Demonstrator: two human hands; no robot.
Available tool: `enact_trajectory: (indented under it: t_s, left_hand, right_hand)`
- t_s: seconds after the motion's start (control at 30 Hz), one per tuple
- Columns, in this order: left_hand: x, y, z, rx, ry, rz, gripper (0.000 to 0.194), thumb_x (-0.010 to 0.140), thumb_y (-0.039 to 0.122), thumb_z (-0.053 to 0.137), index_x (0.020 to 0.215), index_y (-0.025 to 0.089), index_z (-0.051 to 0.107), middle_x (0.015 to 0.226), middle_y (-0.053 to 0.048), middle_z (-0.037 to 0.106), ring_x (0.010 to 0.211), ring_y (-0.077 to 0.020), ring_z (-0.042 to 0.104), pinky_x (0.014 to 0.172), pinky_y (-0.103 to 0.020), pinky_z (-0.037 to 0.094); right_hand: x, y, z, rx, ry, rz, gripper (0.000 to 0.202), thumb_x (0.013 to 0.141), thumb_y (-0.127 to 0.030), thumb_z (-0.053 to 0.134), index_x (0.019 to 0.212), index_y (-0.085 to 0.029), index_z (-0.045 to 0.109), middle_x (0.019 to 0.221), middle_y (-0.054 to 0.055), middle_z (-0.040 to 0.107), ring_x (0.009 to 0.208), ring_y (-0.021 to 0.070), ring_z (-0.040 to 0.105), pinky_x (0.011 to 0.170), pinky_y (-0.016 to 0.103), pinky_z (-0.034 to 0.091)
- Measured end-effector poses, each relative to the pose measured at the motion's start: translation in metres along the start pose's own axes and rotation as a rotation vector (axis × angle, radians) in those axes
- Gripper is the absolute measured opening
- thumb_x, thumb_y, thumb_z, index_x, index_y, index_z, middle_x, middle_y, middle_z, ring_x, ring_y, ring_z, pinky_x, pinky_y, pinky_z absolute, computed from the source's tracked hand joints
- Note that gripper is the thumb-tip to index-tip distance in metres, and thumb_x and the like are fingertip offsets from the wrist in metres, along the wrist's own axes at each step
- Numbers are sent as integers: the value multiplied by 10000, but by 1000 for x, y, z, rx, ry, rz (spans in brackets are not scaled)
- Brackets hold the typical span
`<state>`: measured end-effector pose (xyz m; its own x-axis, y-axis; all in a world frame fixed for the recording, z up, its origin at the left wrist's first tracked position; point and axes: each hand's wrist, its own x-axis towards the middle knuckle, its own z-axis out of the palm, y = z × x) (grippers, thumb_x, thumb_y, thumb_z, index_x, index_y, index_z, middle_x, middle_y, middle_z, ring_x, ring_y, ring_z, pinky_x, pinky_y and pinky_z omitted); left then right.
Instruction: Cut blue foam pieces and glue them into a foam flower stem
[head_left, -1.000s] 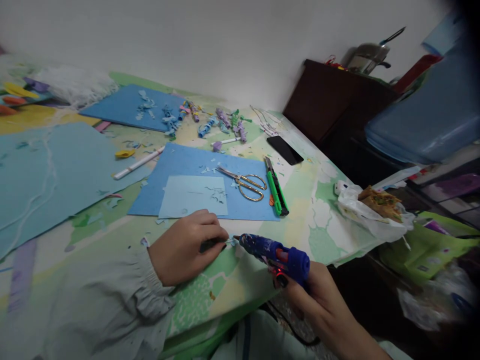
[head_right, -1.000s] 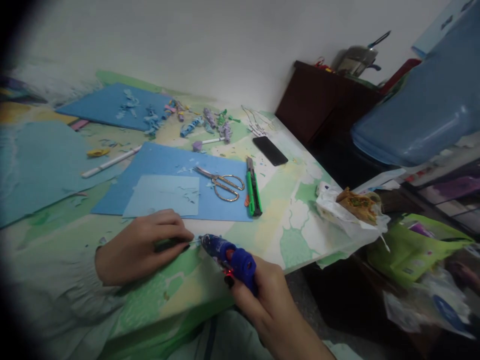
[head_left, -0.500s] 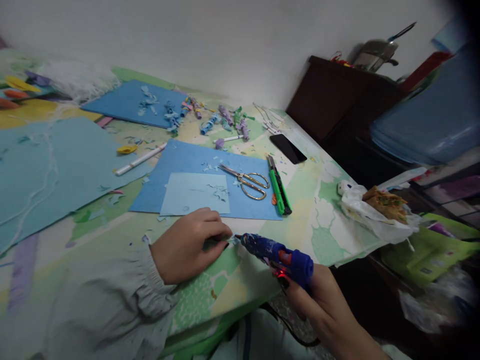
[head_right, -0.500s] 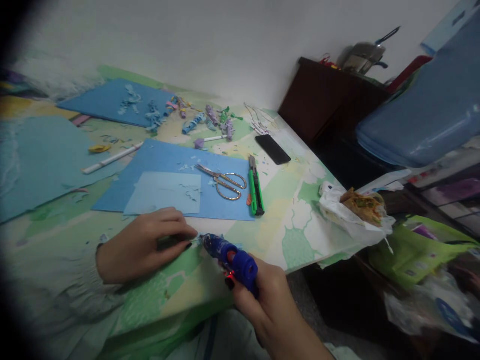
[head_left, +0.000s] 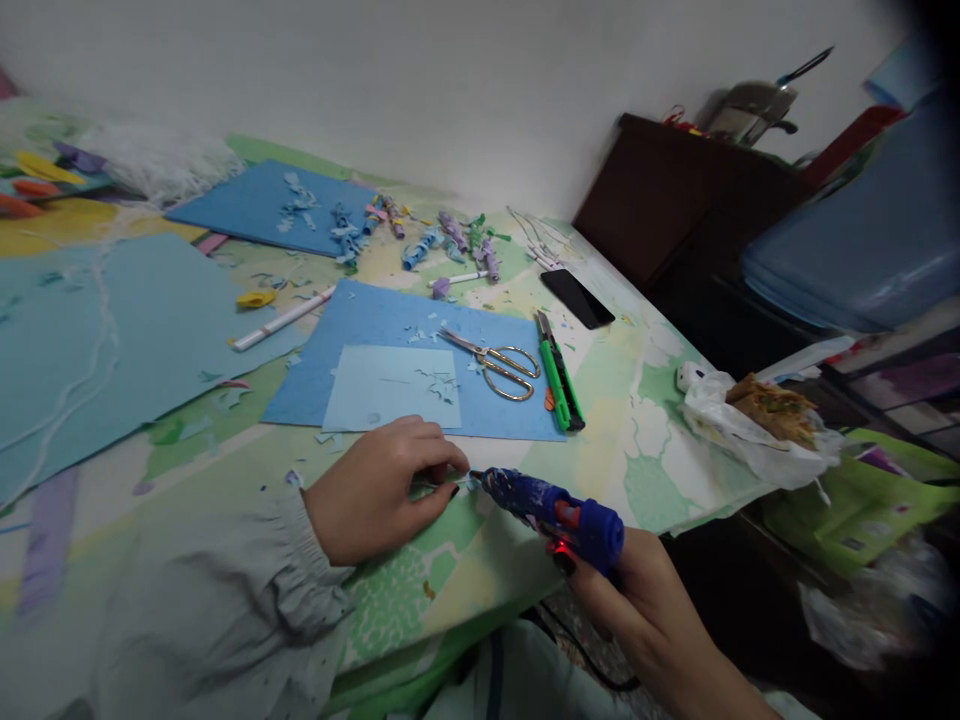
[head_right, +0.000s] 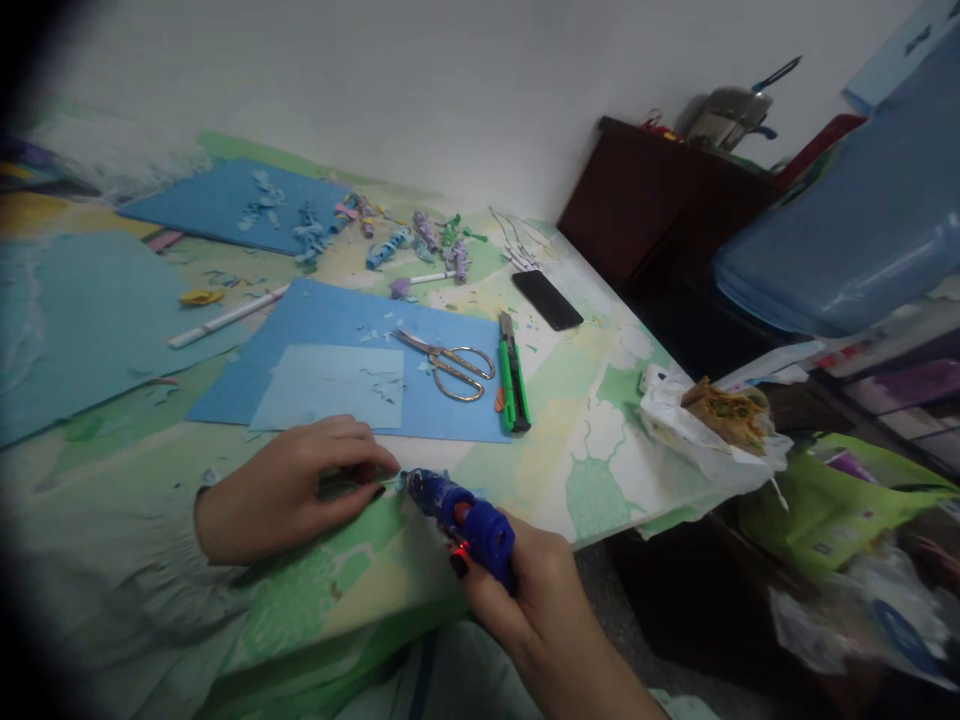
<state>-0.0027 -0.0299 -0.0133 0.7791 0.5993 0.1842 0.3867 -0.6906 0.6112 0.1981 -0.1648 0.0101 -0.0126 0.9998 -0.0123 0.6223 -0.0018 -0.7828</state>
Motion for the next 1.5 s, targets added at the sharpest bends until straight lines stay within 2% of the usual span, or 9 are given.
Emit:
enact_trajectory:
  t_s: [0.17,0.57,0.77,1.13,1.3,1.5]
  left_hand:
    - [2,2,0,-9,-3,-36,194,728,98,513,841,178,649,725,-27,594,739,-172,516,662,-283,382]
    - [1,1,1,-11,4,-31,192,723,93,508,834,181,638,728,-23,574,738,-171,503,655,-278,372]
    - [3,2,1,-24,1,-39,185,721,87,518,834,172,637,722,-21,570,733,-169,502,661,-283,368]
    - [1,2,0,-21,-3,-26,181,716,81,520,824,170,634,714,-19,564,729,-170,494,666,-288,363]
    - [1,2,0,-22,-6,-30,184,714,77,521,830,167,632,713,-23,564,734,-175,496,666,-289,362]
    - [3,1,0,-22,-8,-36,190,722,91,516,846,169,636,725,-20,567,735,-170,496,675,-290,363]
  right_hand:
    - [-1,0,-1,23,-31,20,214,866,-293,411,744,-163,529,665,6,490,598,121,409,530,209,357]
    - [-1,-6,-3,-32,12,-4,225,845,-279,423,656,-168,479,569,-33,388,501,86,320,466,194,289]
    - [3,-9,-1,-21,25,2,220,841,-283,427,662,-173,493,563,-28,387,505,93,314,464,199,292]
    - [-3,-11,-1,-51,59,-11,229,845,-288,447,648,-180,495,554,-18,407,514,105,363,459,202,314]
    - [-3,-10,-2,-75,66,-29,229,843,-284,440,644,-184,494,554,-12,429,540,122,420,513,212,375]
    - [-6,-6,-4,-103,-9,-11,227,865,-299,403,727,-175,533,617,2,491,562,126,450,525,213,379]
